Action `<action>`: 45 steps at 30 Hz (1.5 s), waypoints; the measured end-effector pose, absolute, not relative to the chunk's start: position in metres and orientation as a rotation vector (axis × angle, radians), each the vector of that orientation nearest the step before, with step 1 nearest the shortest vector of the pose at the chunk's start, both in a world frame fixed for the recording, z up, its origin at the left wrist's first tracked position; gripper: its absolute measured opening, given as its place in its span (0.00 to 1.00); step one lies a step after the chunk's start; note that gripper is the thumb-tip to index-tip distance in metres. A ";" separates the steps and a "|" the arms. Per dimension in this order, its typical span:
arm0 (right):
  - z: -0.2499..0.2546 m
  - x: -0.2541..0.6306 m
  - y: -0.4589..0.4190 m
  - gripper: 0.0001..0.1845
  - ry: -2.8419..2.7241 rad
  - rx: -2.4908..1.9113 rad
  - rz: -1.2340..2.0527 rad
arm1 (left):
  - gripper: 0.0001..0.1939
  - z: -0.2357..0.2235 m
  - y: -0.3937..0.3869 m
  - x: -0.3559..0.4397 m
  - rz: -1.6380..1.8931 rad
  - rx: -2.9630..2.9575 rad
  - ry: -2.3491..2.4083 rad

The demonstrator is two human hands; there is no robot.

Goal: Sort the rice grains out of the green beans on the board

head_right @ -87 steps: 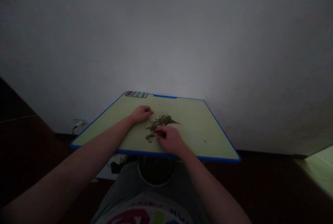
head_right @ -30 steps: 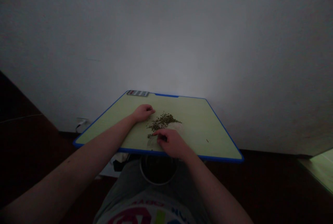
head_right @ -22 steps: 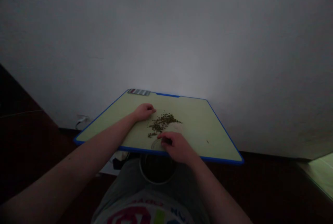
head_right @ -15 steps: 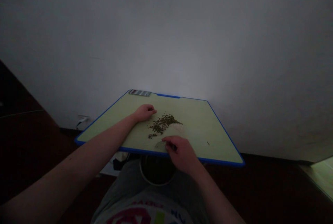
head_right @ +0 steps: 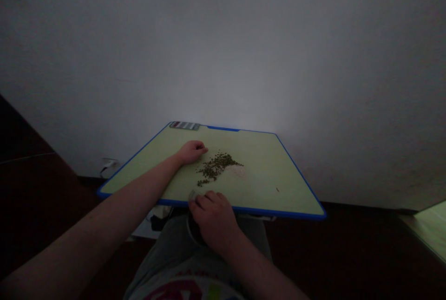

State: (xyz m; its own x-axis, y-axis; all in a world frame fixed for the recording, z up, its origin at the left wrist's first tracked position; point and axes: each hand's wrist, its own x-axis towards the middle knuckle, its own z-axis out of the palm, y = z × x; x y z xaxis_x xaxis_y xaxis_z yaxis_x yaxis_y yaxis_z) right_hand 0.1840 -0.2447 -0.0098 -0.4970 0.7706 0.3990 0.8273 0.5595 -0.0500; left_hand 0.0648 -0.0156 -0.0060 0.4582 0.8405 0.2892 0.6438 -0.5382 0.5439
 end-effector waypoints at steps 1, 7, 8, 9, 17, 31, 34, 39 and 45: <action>-0.010 0.189 -0.245 0.16 -2.394 -1.312 -0.198 | 0.17 -0.006 -0.015 0.065 0.761 2.357 1.258; -0.006 0.228 -0.241 0.18 -2.217 -1.424 -0.055 | 0.17 -0.009 -0.012 0.064 0.764 2.367 1.258; -0.006 0.236 -0.239 0.18 -2.183 -1.449 -0.044 | 0.17 -0.010 -0.012 0.064 0.769 2.370 1.257; -0.005 0.244 -0.238 0.18 -2.141 -1.477 -0.045 | 0.17 -0.010 -0.012 0.064 0.775 2.371 1.258; -0.003 0.253 -0.254 0.16 -2.073 -1.301 -0.158 | 0.17 -0.009 -0.013 0.064 0.770 2.348 1.262; -0.002 0.255 -0.232 0.21 -2.136 -1.602 -0.094 | 0.17 -0.010 -0.011 0.064 0.774 2.358 1.257; 0.000 0.262 -0.235 0.21 -2.089 -1.646 -0.114 | 0.16 -0.010 -0.010 0.064 0.783 2.377 1.250; -0.007 0.236 -0.252 0.21 -2.201 -1.419 -0.153 | 0.17 -0.010 -0.011 0.064 0.755 2.372 1.264; -0.006 0.192 -0.247 0.19 -2.332 -1.349 -0.133 | 0.18 -0.007 -0.014 0.065 0.745 2.365 1.274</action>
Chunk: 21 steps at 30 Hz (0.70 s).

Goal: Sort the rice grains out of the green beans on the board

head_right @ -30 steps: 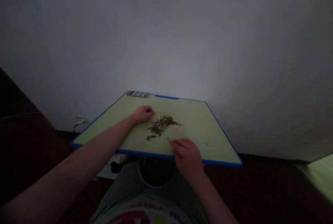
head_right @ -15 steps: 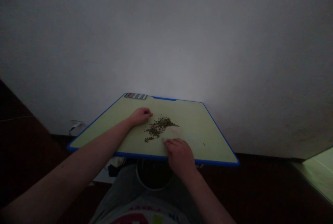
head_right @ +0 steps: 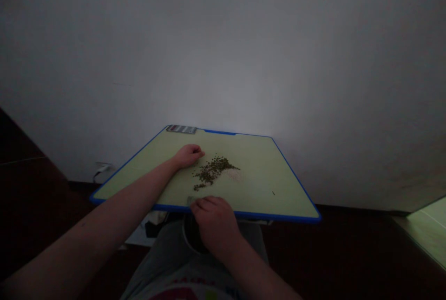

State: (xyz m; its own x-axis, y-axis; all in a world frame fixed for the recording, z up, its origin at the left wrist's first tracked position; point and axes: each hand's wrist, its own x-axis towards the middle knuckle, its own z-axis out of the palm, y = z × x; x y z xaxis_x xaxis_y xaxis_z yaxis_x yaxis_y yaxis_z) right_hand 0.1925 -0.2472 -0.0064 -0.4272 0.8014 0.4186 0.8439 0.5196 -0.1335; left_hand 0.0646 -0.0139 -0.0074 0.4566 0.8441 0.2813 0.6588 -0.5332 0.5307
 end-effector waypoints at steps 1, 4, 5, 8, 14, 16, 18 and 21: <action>-0.005 0.190 -0.245 0.19 -2.339 -1.369 -0.131 | 0.18 -0.007 -0.014 0.065 0.745 2.364 1.271; -0.005 0.191 -0.238 0.19 -2.341 -1.426 -0.132 | 0.18 -0.007 -0.014 0.064 0.751 2.367 1.263; -0.005 0.194 -0.237 0.19 -2.334 -1.443 -0.136 | 0.18 -0.007 -0.014 0.064 0.756 2.368 1.259; -0.007 0.210 -0.237 0.20 -2.298 -1.503 -0.155 | 0.17 -0.008 -0.013 0.064 0.773 2.369 1.245; -0.006 0.246 -0.240 0.22 -2.228 -1.608 -0.150 | 0.16 -0.009 -0.012 0.063 0.777 2.348 1.232; -0.005 0.252 -0.242 0.21 -2.210 -1.630 -0.138 | 0.16 -0.009 -0.012 0.063 0.780 2.350 1.238; -0.005 0.255 -0.245 0.21 -2.198 -1.636 -0.133 | 0.17 -0.009 -0.012 0.063 0.773 2.352 1.249; -0.006 0.256 -0.247 0.21 -2.184 -1.613 -0.136 | 0.17 -0.009 -0.012 0.063 0.761 2.362 1.255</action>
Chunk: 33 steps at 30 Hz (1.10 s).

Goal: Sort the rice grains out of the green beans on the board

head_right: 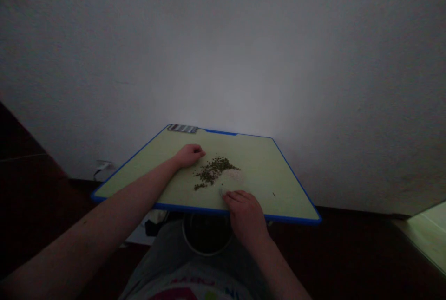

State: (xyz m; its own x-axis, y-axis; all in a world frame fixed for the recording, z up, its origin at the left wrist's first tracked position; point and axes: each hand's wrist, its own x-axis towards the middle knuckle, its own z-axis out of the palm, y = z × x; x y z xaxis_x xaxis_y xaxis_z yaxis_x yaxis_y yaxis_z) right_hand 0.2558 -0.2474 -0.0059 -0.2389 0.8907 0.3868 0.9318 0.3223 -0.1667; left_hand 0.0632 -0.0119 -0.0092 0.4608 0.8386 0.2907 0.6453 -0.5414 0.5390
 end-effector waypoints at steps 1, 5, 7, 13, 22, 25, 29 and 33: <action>-0.006 0.256 -0.247 0.21 -2.180 -1.598 -0.131 | 0.17 -0.009 -0.012 0.063 0.762 2.365 1.258; -0.004 0.262 -0.242 0.21 -2.128 -1.569 -0.127 | 0.17 -0.010 -0.011 0.063 0.773 2.363 1.263; -0.002 0.266 -0.238 0.21 -2.102 -1.578 -0.148 | 0.18 -0.010 -0.011 0.063 0.771 2.360 1.256; -0.002 0.271 -0.234 0.19 -2.109 -1.562 -0.126 | 0.17 -0.010 -0.011 0.063 0.781 2.356 1.242; -0.001 0.268 -0.232 0.19 -2.127 -1.565 -0.110 | 0.17 -0.010 -0.011 0.063 0.772 2.367 1.251; -0.001 0.266 -0.238 0.19 -2.130 -1.551 -0.120 | 0.17 -0.010 -0.010 0.063 0.770 2.370 1.244; -0.002 0.264 -0.240 0.20 -2.151 -1.555 -0.102 | 0.17 -0.009 -0.010 0.064 0.764 2.369 1.252; -0.001 0.264 -0.230 0.22 -2.156 -1.572 -0.080 | 0.16 -0.008 -0.013 0.064 0.760 2.363 1.256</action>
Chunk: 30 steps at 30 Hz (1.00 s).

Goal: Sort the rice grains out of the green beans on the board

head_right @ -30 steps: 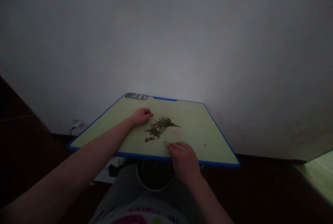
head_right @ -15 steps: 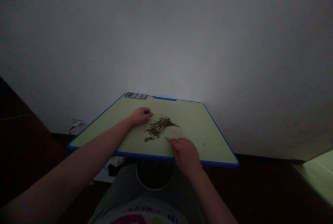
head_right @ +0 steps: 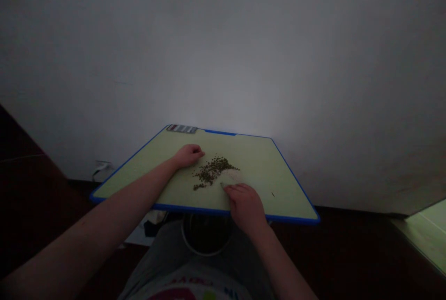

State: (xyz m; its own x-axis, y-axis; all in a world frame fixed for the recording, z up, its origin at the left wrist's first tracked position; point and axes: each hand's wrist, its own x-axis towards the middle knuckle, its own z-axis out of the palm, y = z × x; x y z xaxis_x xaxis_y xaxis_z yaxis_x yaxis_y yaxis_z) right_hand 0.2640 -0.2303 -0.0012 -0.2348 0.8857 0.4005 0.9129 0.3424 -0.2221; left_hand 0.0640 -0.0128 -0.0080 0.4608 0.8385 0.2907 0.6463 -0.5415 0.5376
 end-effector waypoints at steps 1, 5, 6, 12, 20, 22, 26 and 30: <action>-0.001 0.265 -0.228 0.21 -2.147 -1.572 -0.071 | 0.16 -0.008 -0.013 0.064 0.762 2.360 1.257; -0.002 0.267 -0.222 0.20 -2.105 -1.575 -0.022 | 0.16 -0.008 -0.015 0.064 0.763 2.364 1.264; -0.001 0.268 -0.221 0.20 -2.100 -1.573 -0.010 | 0.16 -0.008 -0.015 0.064 0.764 2.368 1.263; 0.003 0.269 -0.225 0.19 -2.102 -1.532 0.066 | 0.16 -0.009 -0.013 0.063 0.767 2.374 1.256; 0.001 0.256 -0.244 0.20 -2.205 -1.379 0.046 | 0.17 -0.007 -0.014 0.065 0.755 2.351 1.262; 0.000 0.248 -0.243 0.21 -2.234 -1.384 0.010 | 0.17 -0.007 -0.014 0.065 0.741 2.346 1.265; -0.001 0.240 -0.234 0.22 -2.236 -1.468 -0.054 | 0.17 -0.008 -0.013 0.065 0.744 2.366 1.273; 0.001 0.250 -0.226 0.22 -2.195 -1.581 -0.091 | 0.17 -0.008 -0.013 0.065 0.750 2.379 1.259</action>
State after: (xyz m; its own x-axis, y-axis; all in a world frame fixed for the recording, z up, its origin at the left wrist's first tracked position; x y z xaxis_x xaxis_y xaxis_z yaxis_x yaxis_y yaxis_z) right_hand 0.2500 -0.2256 0.0014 -0.2564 0.8891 0.3793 0.9174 0.3474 -0.1942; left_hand 0.0651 -0.0129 -0.0083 0.4662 0.8357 0.2903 0.6531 -0.5465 0.5242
